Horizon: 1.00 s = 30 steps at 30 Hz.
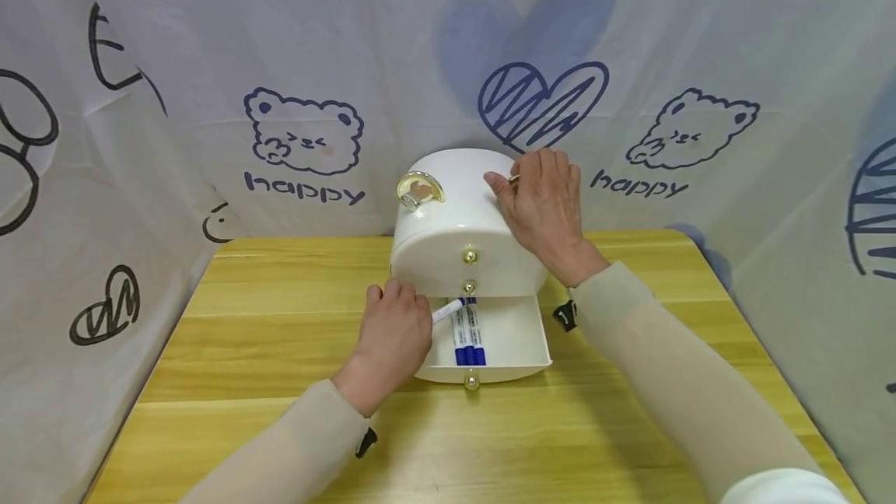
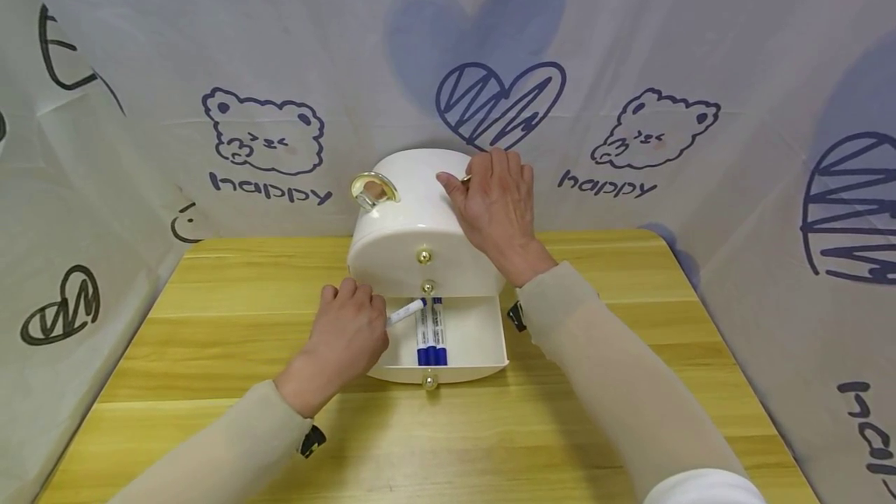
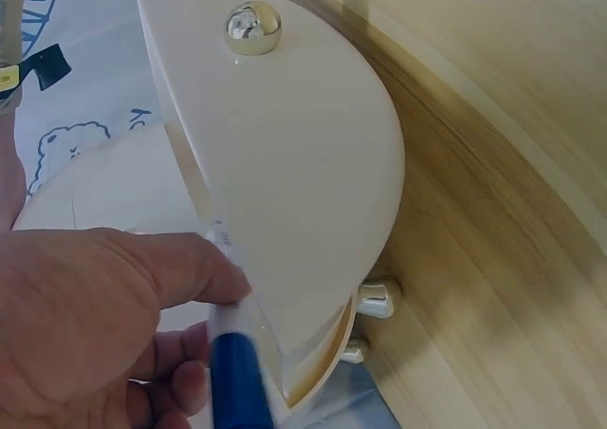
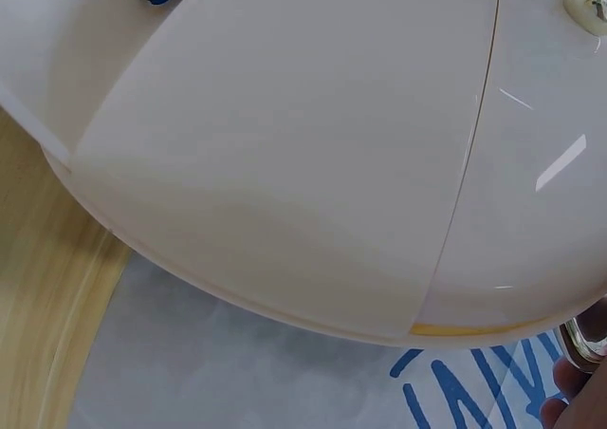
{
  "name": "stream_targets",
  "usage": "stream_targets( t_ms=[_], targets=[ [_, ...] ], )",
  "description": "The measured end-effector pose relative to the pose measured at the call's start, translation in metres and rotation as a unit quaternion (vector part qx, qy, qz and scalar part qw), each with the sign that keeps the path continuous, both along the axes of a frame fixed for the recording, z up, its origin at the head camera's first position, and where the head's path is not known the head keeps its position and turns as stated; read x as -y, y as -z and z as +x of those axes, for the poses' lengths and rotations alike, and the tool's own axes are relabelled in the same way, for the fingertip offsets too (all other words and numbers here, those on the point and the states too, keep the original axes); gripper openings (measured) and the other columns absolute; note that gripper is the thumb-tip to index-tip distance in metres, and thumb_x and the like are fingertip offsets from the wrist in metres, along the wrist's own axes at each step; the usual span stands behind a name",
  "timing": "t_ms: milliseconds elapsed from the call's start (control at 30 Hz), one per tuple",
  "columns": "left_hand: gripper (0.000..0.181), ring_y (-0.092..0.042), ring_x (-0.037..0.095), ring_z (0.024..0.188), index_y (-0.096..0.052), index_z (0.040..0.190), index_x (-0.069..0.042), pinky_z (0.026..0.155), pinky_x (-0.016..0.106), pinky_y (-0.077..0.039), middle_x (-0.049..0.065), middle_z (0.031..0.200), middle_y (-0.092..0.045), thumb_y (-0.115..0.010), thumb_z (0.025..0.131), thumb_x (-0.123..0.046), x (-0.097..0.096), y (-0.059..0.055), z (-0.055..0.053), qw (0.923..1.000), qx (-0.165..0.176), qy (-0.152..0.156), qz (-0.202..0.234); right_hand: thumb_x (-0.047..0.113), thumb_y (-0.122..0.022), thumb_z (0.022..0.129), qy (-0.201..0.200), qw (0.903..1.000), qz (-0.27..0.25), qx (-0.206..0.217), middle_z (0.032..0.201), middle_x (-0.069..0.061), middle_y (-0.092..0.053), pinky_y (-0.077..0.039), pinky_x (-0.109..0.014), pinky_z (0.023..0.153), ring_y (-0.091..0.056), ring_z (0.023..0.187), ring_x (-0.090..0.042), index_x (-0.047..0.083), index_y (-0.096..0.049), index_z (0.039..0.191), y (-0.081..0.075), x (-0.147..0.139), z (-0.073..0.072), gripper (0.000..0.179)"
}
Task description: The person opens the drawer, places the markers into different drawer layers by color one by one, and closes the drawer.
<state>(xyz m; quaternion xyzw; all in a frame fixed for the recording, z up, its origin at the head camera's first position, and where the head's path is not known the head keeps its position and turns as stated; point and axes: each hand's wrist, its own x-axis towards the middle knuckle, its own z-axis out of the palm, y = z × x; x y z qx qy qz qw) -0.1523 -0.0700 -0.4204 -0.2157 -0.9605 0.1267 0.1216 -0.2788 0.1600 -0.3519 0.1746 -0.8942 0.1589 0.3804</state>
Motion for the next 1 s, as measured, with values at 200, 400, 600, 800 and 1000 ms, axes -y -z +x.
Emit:
stream_targets(
  t_ms=[200, 400, 600, 800, 1000],
  targets=[
    [0.036, -0.044, 0.027, 0.08, -0.057, 0.084, -0.003, 0.07, 0.038, -0.038, 0.009, 0.082, -0.051, -0.072, 0.093, -0.035, 0.002, 0.002, 0.0, 0.9981, -0.056, 0.004, 0.026, 0.071, -0.028, 0.104, -0.002, 1.0, -0.005, 0.002, 0.089, -0.016, -0.049, -0.032, -0.048, 0.075, -0.044, 0.085, -0.038, 0.0, -0.055, 0.102, 0.0, 0.0, 0.0, 0.075],
    [0.038, -0.042, 0.027, 0.077, -0.056, 0.086, -0.003, 0.068, 0.037, -0.035, 0.009, 0.08, -0.048, -0.076, 0.088, -0.036, 0.005, 0.007, -0.003, 0.994, -0.093, 0.017, 0.054, 0.073, -0.029, 0.103, -0.001, 1.0, -0.008, -0.003, 0.089, -0.017, -0.05, -0.033, -0.049, 0.074, -0.045, 0.084, -0.038, 0.0, -0.057, 0.1, 0.0, 0.001, 0.0, 0.078],
    [0.044, -0.045, 0.028, 0.079, -0.058, 0.089, -0.002, 0.07, 0.039, -0.037, 0.01, 0.082, -0.05, -0.079, 0.088, -0.04, 0.008, 0.006, -0.004, 0.9934, -0.075, 0.023, 0.084, 0.073, -0.029, 0.103, 0.0, 1.0, -0.007, -0.005, 0.088, -0.017, -0.05, -0.032, -0.049, 0.074, -0.045, 0.084, -0.039, 0.0, -0.057, 0.1, 0.001, 0.0, -0.001, 0.079],
    [0.044, -0.046, 0.029, 0.079, -0.06, 0.091, 0.0, 0.069, 0.038, -0.035, 0.01, 0.084, -0.052, -0.082, 0.088, -0.039, 0.012, 0.005, -0.006, 0.9887, -0.081, 0.022, 0.124, 0.073, -0.03, 0.103, 0.003, 1.0, -0.003, -0.002, 0.088, -0.016, -0.049, -0.031, -0.048, 0.074, -0.044, 0.084, -0.038, -0.001, -0.056, 0.101, 0.001, 0.0, -0.001, 0.078],
    [0.041, -0.048, 0.03, 0.08, -0.059, 0.09, -0.002, 0.07, 0.039, -0.036, 0.011, 0.086, -0.054, -0.081, 0.089, -0.036, 0.016, 0.006, -0.005, 0.983, -0.08, 0.024, 0.164, 0.072, -0.03, 0.103, 0.001, 1.0, -0.002, 0.004, 0.089, -0.015, -0.049, -0.031, -0.048, 0.075, -0.043, 0.085, -0.037, 0.0, -0.056, 0.101, 0.0, 0.0, -0.001, 0.077]
  ],
)
